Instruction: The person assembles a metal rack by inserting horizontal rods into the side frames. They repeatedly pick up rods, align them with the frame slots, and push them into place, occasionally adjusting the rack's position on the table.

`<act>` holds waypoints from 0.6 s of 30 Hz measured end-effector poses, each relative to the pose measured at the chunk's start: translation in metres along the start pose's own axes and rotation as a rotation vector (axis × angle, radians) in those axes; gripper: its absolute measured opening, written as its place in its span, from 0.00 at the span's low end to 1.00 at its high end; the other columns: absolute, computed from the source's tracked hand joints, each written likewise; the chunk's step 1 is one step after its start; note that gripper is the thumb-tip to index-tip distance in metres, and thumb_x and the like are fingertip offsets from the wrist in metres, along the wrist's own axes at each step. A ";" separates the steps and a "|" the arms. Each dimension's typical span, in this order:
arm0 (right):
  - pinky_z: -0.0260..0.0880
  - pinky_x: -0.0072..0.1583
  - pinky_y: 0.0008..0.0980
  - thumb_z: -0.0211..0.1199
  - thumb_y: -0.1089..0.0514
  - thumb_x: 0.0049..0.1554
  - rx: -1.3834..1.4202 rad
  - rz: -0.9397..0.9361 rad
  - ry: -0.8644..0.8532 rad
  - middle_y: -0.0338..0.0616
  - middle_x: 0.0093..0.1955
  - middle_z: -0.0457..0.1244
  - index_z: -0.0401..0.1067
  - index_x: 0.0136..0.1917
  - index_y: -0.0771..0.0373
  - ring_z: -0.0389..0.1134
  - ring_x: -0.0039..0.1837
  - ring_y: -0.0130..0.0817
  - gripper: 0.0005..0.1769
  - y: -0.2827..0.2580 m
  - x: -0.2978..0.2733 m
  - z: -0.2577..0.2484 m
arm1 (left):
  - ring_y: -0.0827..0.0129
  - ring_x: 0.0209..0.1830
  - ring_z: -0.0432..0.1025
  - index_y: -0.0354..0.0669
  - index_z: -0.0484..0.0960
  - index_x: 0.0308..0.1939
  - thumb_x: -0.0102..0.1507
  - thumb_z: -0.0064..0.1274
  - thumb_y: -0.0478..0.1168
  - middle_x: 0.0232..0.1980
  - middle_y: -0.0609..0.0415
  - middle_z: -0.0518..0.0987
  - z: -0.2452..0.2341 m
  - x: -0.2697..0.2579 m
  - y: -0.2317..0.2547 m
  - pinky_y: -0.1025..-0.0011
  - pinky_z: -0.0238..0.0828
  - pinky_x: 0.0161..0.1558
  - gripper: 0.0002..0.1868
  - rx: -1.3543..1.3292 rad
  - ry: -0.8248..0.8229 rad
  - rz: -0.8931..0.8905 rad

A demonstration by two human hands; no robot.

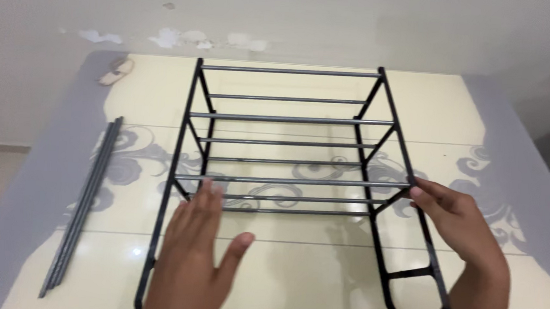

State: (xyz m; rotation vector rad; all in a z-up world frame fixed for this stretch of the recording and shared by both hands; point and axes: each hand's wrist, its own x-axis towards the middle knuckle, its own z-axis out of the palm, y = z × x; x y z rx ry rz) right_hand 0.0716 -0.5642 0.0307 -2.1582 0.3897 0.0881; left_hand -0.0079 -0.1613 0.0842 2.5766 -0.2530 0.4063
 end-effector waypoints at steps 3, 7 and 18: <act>0.62 0.70 0.45 0.61 0.42 0.59 -0.054 0.070 -0.002 0.53 0.54 0.74 0.73 0.70 0.60 0.71 0.66 0.43 0.31 -0.001 -0.005 0.002 | 0.46 0.79 0.53 0.30 0.55 0.76 0.66 0.43 0.58 0.77 0.34 0.60 -0.022 -0.001 -0.037 0.54 0.48 0.72 0.44 -0.196 -0.127 -0.247; 0.60 0.72 0.49 0.55 0.37 0.61 -0.063 0.063 -0.024 0.56 0.56 0.73 0.77 0.66 0.62 0.69 0.70 0.46 0.32 -0.003 -0.009 0.005 | 0.57 0.82 0.53 0.40 0.57 0.78 0.67 0.31 0.65 0.80 0.44 0.61 -0.021 0.009 -0.082 0.62 0.46 0.76 0.43 -0.699 -0.064 -0.500; 0.52 0.76 0.48 0.29 0.26 0.62 0.608 0.030 -0.352 0.64 0.75 0.58 0.59 0.73 0.78 0.56 0.79 0.52 0.54 0.037 0.017 0.033 | 0.60 0.82 0.53 0.41 0.55 0.79 0.67 0.18 0.69 0.81 0.46 0.60 0.030 0.005 -0.124 0.65 0.45 0.76 0.46 -1.110 -0.066 -0.417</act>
